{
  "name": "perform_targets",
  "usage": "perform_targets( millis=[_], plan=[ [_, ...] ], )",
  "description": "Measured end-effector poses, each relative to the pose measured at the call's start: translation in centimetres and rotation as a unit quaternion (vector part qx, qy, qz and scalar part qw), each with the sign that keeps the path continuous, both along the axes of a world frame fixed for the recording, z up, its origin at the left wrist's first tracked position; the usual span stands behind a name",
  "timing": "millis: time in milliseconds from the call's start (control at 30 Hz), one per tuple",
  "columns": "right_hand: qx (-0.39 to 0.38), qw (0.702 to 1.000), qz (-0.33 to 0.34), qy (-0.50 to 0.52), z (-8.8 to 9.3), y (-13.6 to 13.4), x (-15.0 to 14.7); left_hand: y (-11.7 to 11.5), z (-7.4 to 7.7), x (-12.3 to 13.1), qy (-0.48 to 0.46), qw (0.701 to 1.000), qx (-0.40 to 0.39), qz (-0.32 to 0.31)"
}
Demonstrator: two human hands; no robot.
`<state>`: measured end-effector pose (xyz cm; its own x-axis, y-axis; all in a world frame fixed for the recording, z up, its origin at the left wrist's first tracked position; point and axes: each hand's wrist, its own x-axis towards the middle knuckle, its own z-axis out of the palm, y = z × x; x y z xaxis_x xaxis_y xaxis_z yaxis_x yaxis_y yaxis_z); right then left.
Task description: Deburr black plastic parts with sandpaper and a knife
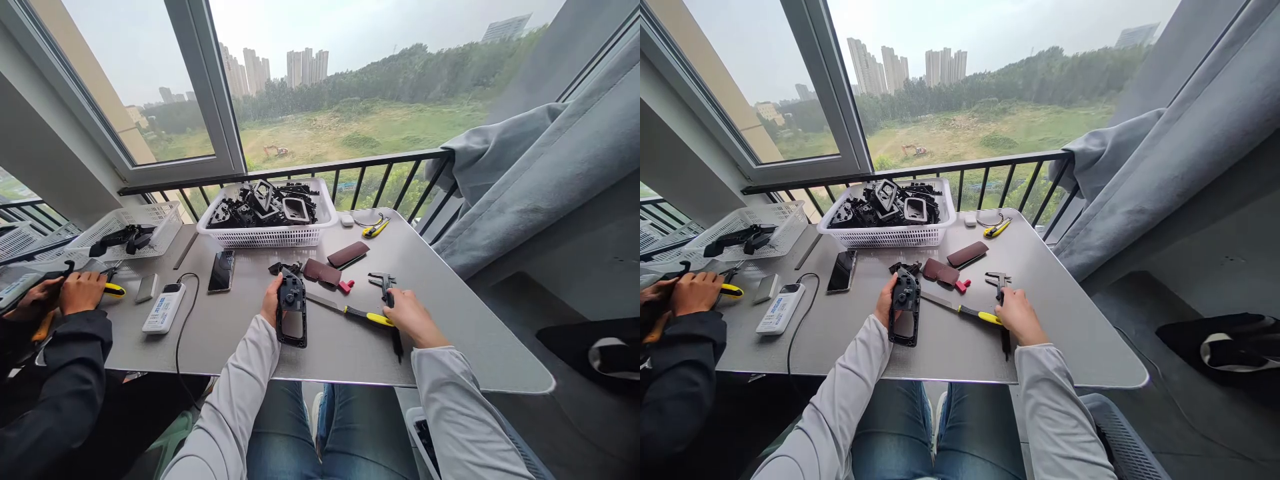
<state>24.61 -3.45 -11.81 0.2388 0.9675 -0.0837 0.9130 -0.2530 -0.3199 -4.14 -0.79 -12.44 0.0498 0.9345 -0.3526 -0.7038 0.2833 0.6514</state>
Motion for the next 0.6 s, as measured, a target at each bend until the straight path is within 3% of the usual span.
perform_targets(
  millis=[100, 200, 300, 367, 433, 500, 567, 600],
  plan=[
    [-0.069, 0.997, -0.035, -0.021, 1.4, 0.0, -1.3, -0.1, 0.1, 0.0, 0.012, 1.000, 0.006, -0.015],
    [-0.081, 0.995, -0.055, -0.026, 2.5, 0.3, -1.5, -0.2, 0.3, 0.0, 0.018, 0.999, 0.016, -0.032],
    [-0.038, 0.995, -0.094, 0.008, 2.5, 0.7, -0.7, -0.3, 0.2, 0.0, 0.030, 0.998, 0.023, -0.041],
    [0.034, 0.992, -0.105, 0.067, 2.3, 0.8, -0.2, -0.2, 0.0, 0.0, 0.037, 0.998, 0.026, -0.051],
    [0.124, 0.974, -0.067, 0.178, 2.3, 0.9, -0.3, -0.2, -0.2, 0.1, 0.042, 0.997, 0.027, -0.064],
    [0.187, 0.931, 0.015, 0.314, 2.6, 0.8, -1.1, -0.3, -0.4, 0.1, 0.047, 0.996, 0.029, -0.074],
    [0.179, 0.890, 0.106, 0.407, 3.1, 0.8, -2.7, -0.4, -0.4, 0.1, 0.058, 0.994, 0.032, -0.082],
    [0.148, 0.882, 0.144, 0.423, 3.3, 0.8, -3.7, -0.4, -0.4, 0.1, 0.063, 0.994, 0.034, -0.086]
  ],
)
